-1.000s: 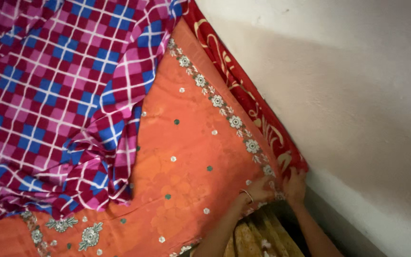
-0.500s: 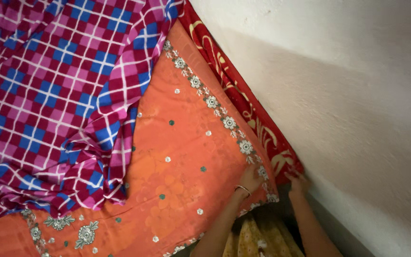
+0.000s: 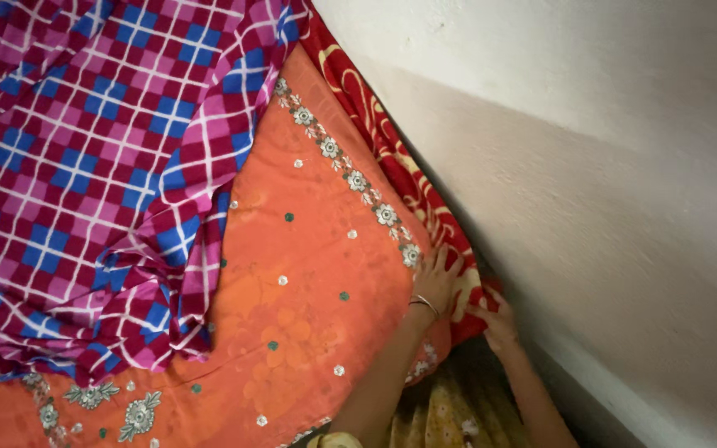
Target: The person makes a bed by smoothing an orange sheet, positioning a red patterned pillow, and then spreading and smoothing a large purple plaid blanket over the surface, tucking the edges in along the wall.
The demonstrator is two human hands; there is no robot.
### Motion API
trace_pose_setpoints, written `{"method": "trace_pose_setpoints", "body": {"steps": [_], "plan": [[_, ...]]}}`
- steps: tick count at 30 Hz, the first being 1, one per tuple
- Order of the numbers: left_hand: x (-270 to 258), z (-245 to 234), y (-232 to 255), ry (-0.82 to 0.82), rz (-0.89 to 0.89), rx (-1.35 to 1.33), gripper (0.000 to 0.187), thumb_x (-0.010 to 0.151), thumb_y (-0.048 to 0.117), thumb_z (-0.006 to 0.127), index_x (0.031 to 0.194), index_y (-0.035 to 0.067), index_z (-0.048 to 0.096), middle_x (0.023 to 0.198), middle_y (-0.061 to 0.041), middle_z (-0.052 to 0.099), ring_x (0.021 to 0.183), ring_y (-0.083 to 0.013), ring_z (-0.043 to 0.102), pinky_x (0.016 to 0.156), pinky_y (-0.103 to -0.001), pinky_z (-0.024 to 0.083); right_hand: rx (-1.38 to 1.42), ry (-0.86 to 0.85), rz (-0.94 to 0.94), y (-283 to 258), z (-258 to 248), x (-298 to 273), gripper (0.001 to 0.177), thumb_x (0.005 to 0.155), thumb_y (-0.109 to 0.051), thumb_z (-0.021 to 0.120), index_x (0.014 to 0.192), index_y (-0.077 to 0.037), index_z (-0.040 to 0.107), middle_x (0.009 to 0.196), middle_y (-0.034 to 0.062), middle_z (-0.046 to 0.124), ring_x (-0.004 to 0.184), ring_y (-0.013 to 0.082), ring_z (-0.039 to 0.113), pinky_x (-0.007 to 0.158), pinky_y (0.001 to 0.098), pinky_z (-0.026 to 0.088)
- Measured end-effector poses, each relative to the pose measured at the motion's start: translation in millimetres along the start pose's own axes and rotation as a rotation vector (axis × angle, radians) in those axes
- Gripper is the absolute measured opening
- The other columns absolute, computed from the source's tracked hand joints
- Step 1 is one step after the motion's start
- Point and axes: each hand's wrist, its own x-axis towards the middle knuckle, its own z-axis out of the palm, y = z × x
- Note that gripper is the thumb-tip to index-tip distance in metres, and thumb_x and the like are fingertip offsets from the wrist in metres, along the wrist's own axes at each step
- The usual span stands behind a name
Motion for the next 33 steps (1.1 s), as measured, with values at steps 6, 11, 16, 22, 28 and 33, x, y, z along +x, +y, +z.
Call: {"method": "trace_pose_setpoints", "body": {"steps": [6, 11, 16, 22, 28, 33], "plan": [[37.6, 11.9, -11.9, 0.138, 0.247, 0.261, 0.025, 0.095, 0.031, 0.062, 0.114, 0.021, 0.072, 0.159, -0.015, 0.047, 0.152, -0.0374, 0.037, 0.125, -0.066, 0.019, -0.095, -0.045, 0.176, -7.3, -12.2, 3.8, 0.047, 0.082, -0.001, 0.076, 0.128, 0.003, 0.066, 0.113, 0.0144, 0.073, 0.096, 0.0258, 0.072, 0.084, 0.0405, 0.061], [69.7, 46.7, -32.3, -0.123, 0.333, 0.3, 0.026, 0.094, 0.022, 0.056, 0.105, 0.017, 0.078, 0.118, -0.011, 0.071, 0.125, -0.0307, 0.06, 0.126, -0.063, 0.02, -1.131, 0.123, -0.071, -20.9, -4.2, 10.3, 0.057, 0.077, -0.042, 0.089, 0.116, -0.002, 0.076, 0.106, 0.019, 0.08, 0.096, 0.0268, 0.076, 0.09, 0.0389, 0.059], [83.8, 80.4, -38.5, -0.315, 0.375, 0.325, 0.024, 0.093, 0.021, 0.057, 0.087, 0.017, 0.08, 0.094, -0.006, 0.077, 0.101, -0.0245, 0.072, 0.12, -0.052, 0.033, -1.261, 0.103, -0.768, -38.0, 34.2, 18.5, 0.07, 0.057, -0.031, 0.088, 0.117, -0.002, 0.065, 0.117, 0.0295, 0.067, 0.107, 0.0432, 0.063, 0.089, 0.0436, 0.051], [85.1, 49.6, -23.2, -0.193, 0.379, 0.24, 0.017, 0.087, 0.021, 0.065, 0.099, 0.014, 0.076, 0.112, -0.009, 0.068, 0.12, -0.0281, 0.06, 0.109, -0.049, 0.04, -0.972, -0.204, -0.481, -25.2, 12.7, 60.8, 0.052, 0.082, -0.022, 0.077, 0.127, -0.003, 0.061, 0.107, 0.0202, 0.072, 0.096, 0.033, 0.068, 0.086, 0.0398, 0.053], [78.5, 42.2, -10.0, -0.111, 0.03, -0.031, 0.046, 0.087, 0.023, 0.069, 0.132, 0.015, 0.06, 0.137, -0.016, 0.054, 0.137, -0.0337, 0.047, 0.118, -0.06, 0.032, -1.272, 0.2, -0.463, -13.9, 3.6, 58.7, 0.04, 0.094, -0.019, 0.066, 0.127, 0.0, 0.059, 0.11, 0.0251, 0.069, 0.101, 0.0405, 0.066, 0.087, 0.0463, 0.053], [58.9, 77.7, -31.0, -0.356, -0.173, -0.132, 0.066, 0.089, 0.018, 0.065, 0.149, 0.011, 0.04, 0.164, -0.023, 0.026, 0.149, -0.0398, 0.028, 0.119, -0.066, 0.021, -1.217, 0.428, -0.308, -10.3, 36.8, 45.6, 0.033, 0.112, -0.024, 0.054, 0.13, 0.003, 0.056, 0.118, 0.0288, 0.066, 0.109, 0.0456, 0.064, 0.094, 0.0516, 0.052]]}}
